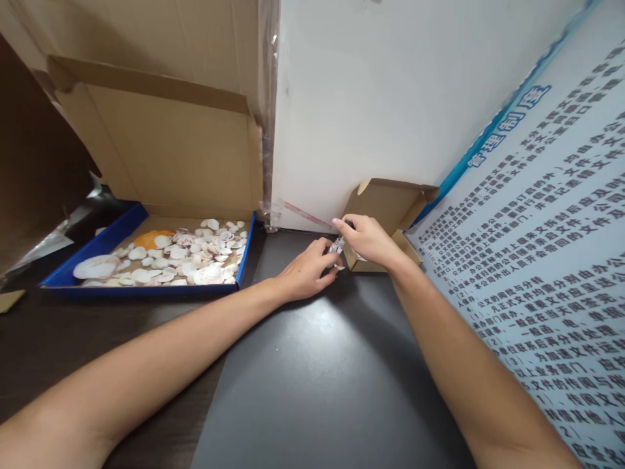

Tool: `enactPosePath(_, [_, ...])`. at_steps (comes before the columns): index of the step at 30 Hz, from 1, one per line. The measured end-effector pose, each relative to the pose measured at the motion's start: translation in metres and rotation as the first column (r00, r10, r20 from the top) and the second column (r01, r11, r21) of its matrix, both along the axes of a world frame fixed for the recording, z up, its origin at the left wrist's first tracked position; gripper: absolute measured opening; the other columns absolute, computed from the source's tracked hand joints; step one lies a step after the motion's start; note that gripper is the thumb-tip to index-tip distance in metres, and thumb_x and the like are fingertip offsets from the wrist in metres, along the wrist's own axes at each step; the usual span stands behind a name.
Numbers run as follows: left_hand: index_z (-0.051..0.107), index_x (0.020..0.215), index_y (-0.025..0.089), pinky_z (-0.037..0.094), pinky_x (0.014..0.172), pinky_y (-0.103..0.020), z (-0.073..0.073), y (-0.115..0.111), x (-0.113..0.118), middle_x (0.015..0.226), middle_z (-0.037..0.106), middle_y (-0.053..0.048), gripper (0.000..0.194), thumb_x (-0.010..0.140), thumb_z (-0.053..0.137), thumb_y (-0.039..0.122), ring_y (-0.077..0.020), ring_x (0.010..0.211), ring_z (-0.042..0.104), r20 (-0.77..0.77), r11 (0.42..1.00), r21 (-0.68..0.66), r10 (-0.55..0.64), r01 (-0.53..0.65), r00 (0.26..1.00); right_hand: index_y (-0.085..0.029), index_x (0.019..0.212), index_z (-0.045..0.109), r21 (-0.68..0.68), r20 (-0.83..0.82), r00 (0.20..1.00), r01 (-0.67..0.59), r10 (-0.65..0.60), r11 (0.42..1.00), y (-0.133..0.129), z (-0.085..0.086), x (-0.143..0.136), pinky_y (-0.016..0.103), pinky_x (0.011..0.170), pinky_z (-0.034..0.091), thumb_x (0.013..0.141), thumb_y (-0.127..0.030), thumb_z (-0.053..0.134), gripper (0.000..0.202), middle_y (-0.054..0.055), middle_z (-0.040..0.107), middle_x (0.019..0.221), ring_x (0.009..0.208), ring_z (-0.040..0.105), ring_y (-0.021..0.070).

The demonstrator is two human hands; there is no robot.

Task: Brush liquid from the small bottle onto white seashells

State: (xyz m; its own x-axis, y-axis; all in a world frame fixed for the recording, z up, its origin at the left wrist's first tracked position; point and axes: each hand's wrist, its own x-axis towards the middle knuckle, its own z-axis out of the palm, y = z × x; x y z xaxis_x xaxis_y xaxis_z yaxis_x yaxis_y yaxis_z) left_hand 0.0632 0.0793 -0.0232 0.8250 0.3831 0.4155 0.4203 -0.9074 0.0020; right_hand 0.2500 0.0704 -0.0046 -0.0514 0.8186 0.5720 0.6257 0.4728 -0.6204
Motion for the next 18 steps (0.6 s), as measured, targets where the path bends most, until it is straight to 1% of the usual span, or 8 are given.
enactPosePath(9, [0.061, 0.101, 0.019, 0.048, 0.087, -0.037, 0.0028, -0.0068, 0.0025, 0.109, 0.049, -0.01, 0.018, 0.089, 0.047, 0.019, -0.0207, 0.096, 0.051, -0.062, 0.999, 0.048, -0.005, 0.008, 0.998, -0.018, 0.061, 0.042, -0.014, 0.02, 1.0, 0.015, -0.015, 1.0, -0.0021, 0.0014, -0.0002, 0.025, 0.055, 0.026, 0.094, -0.046, 0.042, 0.043, -0.001, 0.049, 0.058, 0.054, 0.04, 0.0109])
enactPosePath(14, [0.061, 0.101, 0.018, 0.048, 0.086, -0.035, 0.0012, -0.0052, 0.0024, 0.109, 0.048, -0.01, 0.019, 0.089, 0.047, 0.019, -0.02, 0.095, 0.051, -0.066, 0.998, 0.056, -0.017, 0.021, 0.998, -0.018, 0.062, 0.043, -0.023, 0.046, 0.999, 0.008, -0.007, 1.0, -0.0017, 0.0014, 0.0009, 0.025, 0.055, 0.026, 0.094, -0.043, 0.042, 0.041, -0.001, 0.049, 0.058, 0.055, 0.041, 0.0111])
enactPosePath(18, [0.061, 0.101, 0.018, 0.048, 0.087, -0.035, -0.0003, -0.0044, 0.0021, 0.109, 0.048, -0.01, 0.018, 0.089, 0.048, 0.019, -0.0197, 0.095, 0.051, -0.055, 0.998, 0.042, -0.04, 0.042, 0.998, -0.018, 0.061, 0.04, -0.038, 0.078, 0.997, 0.017, -0.014, 0.999, -0.0029, 0.0013, 0.0016, 0.026, 0.055, 0.025, 0.094, -0.042, 0.041, 0.04, -0.001, 0.048, 0.057, 0.054, 0.04, 0.0111])
